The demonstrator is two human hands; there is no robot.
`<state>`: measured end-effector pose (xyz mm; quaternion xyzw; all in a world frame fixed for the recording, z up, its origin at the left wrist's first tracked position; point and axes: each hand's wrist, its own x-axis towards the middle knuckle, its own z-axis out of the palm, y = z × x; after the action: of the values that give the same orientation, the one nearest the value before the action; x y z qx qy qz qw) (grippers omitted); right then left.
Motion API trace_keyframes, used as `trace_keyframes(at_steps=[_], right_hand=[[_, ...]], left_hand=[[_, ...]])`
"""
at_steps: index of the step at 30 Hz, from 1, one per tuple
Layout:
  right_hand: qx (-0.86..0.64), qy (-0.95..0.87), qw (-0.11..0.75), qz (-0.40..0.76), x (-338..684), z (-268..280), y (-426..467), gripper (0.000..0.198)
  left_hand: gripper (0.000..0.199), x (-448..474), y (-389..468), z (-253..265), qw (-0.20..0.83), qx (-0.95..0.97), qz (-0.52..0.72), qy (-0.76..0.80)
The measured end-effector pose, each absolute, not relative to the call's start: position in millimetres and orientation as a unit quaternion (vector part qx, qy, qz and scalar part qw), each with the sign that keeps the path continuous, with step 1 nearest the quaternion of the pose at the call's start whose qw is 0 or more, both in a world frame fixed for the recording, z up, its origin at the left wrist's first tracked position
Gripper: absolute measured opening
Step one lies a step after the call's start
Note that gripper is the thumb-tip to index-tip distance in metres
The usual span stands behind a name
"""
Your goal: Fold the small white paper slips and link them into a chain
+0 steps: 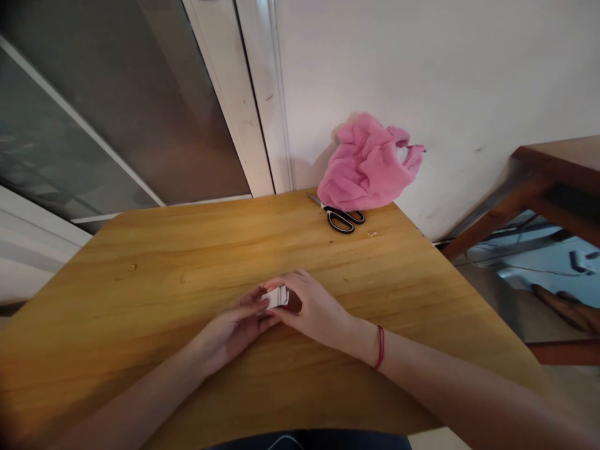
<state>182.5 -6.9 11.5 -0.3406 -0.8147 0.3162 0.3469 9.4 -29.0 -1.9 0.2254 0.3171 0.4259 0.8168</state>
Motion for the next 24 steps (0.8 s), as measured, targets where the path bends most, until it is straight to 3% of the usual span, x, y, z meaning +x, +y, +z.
trace_keyframes(at_steps=[24], right_hand=[[-0.387,-0.788,0.36,0.315,191.6,18.5,-0.5,0.025]], left_hand=[[0.019,5.9,-24.6,-1.2,0.808,0.19,0.46,0.315]])
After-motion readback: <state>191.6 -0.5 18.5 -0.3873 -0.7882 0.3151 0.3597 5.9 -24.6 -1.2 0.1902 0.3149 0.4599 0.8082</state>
